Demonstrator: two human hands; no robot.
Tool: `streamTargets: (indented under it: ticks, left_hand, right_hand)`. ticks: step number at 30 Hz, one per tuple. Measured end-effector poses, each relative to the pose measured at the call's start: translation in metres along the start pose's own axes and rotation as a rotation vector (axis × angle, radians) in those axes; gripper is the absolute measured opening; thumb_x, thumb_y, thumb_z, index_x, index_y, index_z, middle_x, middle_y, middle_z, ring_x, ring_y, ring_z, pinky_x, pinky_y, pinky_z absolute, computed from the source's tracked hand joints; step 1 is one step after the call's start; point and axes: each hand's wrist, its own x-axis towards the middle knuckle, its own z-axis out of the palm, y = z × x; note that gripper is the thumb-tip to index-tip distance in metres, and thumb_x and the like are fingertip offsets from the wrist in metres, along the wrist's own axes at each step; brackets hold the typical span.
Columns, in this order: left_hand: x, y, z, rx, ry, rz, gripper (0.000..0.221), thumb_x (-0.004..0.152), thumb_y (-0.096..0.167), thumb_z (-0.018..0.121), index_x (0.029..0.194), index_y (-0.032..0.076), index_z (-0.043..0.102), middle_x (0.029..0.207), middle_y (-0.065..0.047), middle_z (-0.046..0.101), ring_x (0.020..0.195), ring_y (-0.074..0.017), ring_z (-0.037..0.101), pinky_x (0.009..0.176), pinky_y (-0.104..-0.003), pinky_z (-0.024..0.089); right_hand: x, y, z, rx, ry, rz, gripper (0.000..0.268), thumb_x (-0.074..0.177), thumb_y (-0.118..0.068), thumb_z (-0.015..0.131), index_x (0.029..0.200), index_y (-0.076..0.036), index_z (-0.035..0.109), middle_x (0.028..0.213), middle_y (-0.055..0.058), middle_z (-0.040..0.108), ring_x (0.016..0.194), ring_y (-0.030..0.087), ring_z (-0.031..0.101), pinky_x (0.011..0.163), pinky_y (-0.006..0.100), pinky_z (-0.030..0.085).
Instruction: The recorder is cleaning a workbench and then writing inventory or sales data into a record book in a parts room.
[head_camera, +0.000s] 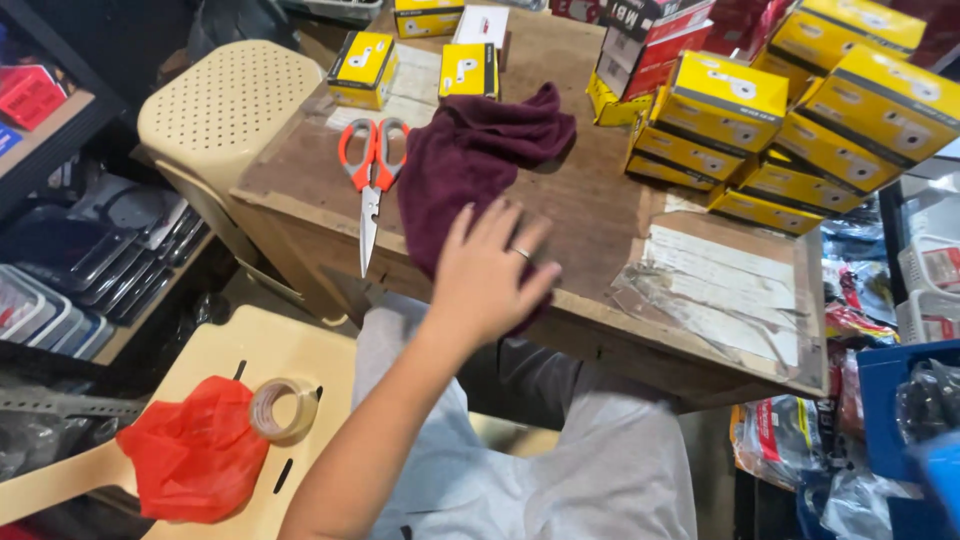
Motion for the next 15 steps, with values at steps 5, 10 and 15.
streamTargets:
  ticks: [5, 10, 15]
  left_hand:
    - [0.025, -0.078, 0.009, 0.104, -0.096, -0.183, 0.054, 0.091, 0.044, 0.066, 0.130, 0.008, 0.063, 0.133, -0.018, 0.059, 0.129, -0.0370, 0.053, 0.114, -0.058, 0.033]
    - [0.048, -0.137, 0.032, 0.188, -0.061, -0.276, 0.054, 0.089, 0.040, 0.066, 0.129, 0.004, 0.063, 0.130, -0.020, 0.060, 0.124, -0.0373, 0.055, 0.114, -0.057, 0.033]
    - [0.054, -0.130, 0.025, 0.189, 0.072, -0.388, 0.038, 0.089, 0.026, 0.066, 0.119, 0.003, 0.067, 0.120, -0.019, 0.064, 0.116, -0.0388, 0.059, 0.109, -0.053, 0.038]
  right_hand:
    - [0.029, 0.017, -0.028, -0.010, -0.019, 0.039, 0.059, 0.086, -0.048, 0.054, 0.131, -0.013, 0.044, 0.156, 0.013, 0.038, 0.130, 0.045, 0.046, 0.103, 0.077, 0.044]
    - [0.066, 0.031, -0.037, -0.017, -0.065, 0.077, 0.057, 0.086, -0.047, 0.055, 0.130, -0.011, 0.045, 0.156, 0.013, 0.039, 0.130, 0.046, 0.046, 0.102, 0.078, 0.044]
    - [0.131, 0.057, -0.117, -0.025, -0.103, 0.118, 0.056, 0.086, -0.046, 0.055, 0.129, -0.010, 0.046, 0.156, 0.013, 0.039, 0.129, 0.046, 0.046, 0.102, 0.080, 0.044]
